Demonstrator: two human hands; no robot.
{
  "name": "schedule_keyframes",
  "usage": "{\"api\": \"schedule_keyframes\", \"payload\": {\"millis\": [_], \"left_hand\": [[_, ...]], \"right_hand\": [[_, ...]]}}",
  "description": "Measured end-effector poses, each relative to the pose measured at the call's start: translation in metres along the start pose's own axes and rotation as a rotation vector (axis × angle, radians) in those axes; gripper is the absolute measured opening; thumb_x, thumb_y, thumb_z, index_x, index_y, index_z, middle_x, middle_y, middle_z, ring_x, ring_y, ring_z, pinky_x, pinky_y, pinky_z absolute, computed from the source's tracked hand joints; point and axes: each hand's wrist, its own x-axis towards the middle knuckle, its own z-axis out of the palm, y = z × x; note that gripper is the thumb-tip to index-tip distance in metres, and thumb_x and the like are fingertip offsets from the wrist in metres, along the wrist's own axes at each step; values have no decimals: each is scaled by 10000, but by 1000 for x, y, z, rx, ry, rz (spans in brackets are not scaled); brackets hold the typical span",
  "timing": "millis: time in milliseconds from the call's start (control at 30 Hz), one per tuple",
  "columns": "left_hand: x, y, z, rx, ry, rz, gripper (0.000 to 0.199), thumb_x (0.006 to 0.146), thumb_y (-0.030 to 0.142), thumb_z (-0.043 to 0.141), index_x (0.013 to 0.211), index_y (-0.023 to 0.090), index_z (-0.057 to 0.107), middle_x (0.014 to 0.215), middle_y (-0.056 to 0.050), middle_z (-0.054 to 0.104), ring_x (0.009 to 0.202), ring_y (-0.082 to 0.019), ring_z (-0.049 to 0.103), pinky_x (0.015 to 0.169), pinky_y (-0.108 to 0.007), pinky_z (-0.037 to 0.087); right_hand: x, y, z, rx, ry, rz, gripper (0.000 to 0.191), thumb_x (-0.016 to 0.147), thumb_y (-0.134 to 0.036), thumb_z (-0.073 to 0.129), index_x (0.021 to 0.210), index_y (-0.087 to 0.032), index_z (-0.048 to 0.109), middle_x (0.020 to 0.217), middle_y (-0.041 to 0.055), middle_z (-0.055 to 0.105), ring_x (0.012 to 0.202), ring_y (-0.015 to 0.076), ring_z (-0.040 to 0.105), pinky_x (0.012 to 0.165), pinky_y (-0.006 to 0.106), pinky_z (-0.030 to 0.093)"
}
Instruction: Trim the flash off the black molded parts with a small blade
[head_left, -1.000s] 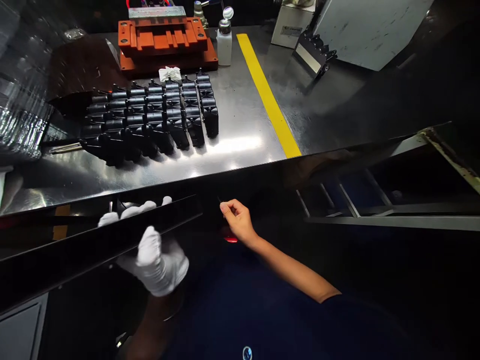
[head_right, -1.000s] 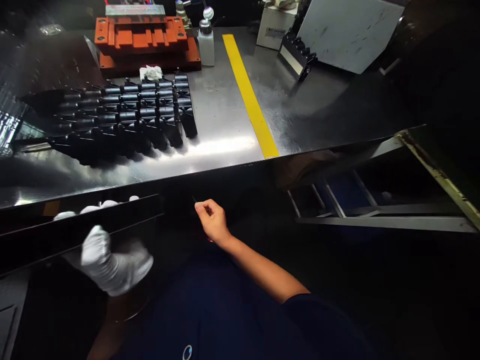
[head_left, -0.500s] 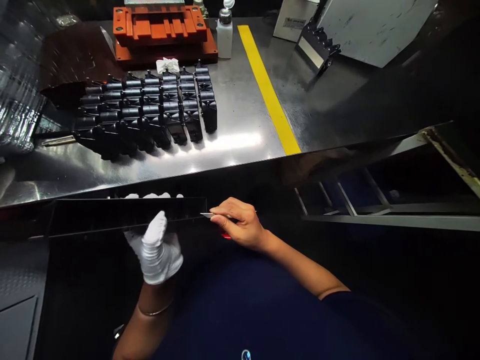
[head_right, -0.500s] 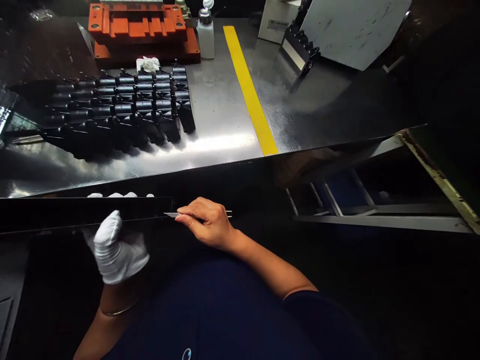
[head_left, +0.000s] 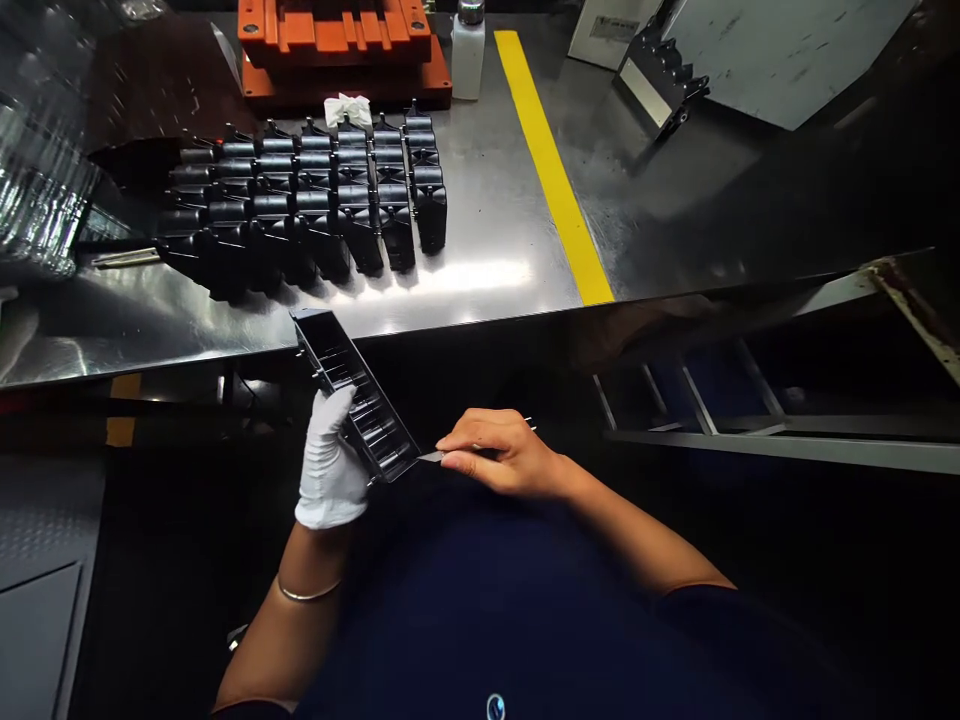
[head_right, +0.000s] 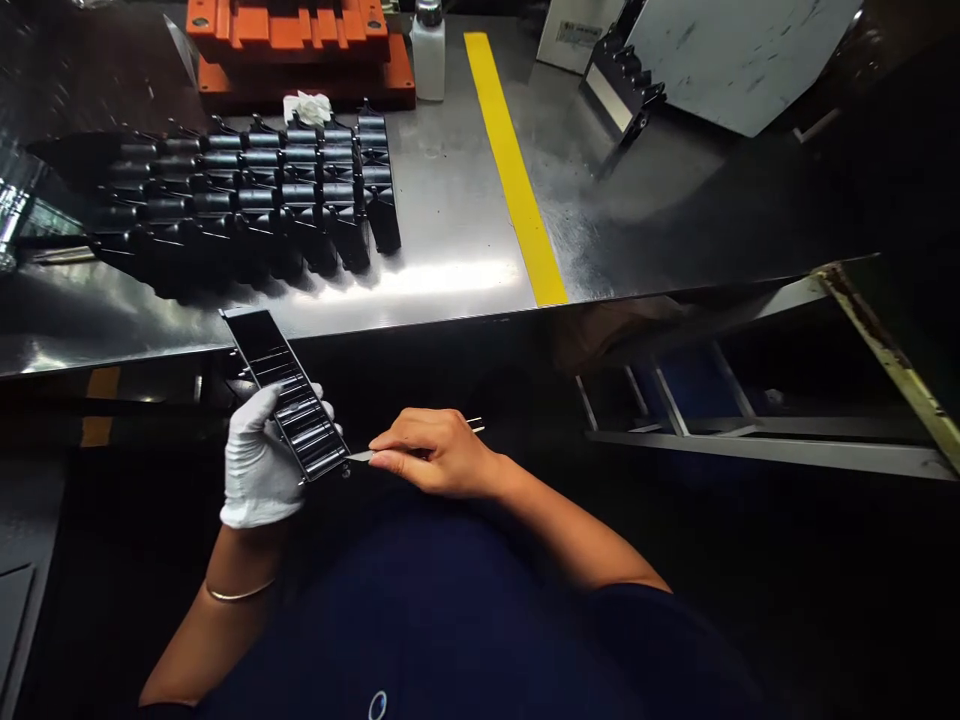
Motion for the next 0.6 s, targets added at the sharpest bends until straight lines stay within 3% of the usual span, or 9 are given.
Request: {"api": "schedule_keyframes", "payload": {"millis": [167,433,600], "left_hand": [[-2,-1,0,13,-54,4,280,648,332,792,850,219,636,738,61,587,589,-79,541,535,-198,457],[-10,-8,-5,161,-273,-55,321,706,325,767,975,219,626,862,31,632,744,-125,605,686,-243,500],[-13,-6,-8,238,-341,-56,383,720,351,752,1044,203,612,969,-7,660,848,-169,624,740,-269,504]], "right_hand": [[4,6,-2,-43,-65,-24,125,862,-217,668,887,-112,732,757,71,701,655,118,638,586,223,521],[24,25,-6,-93,61,-80,141,867,-243,662,880,-124,738,738,68,707,661,121,642,602,232,530],[36,35,-11,-132,104,-73,143,864,-279,662,859,-158,740,745,50,722,669,117,647,626,233,528]]}}
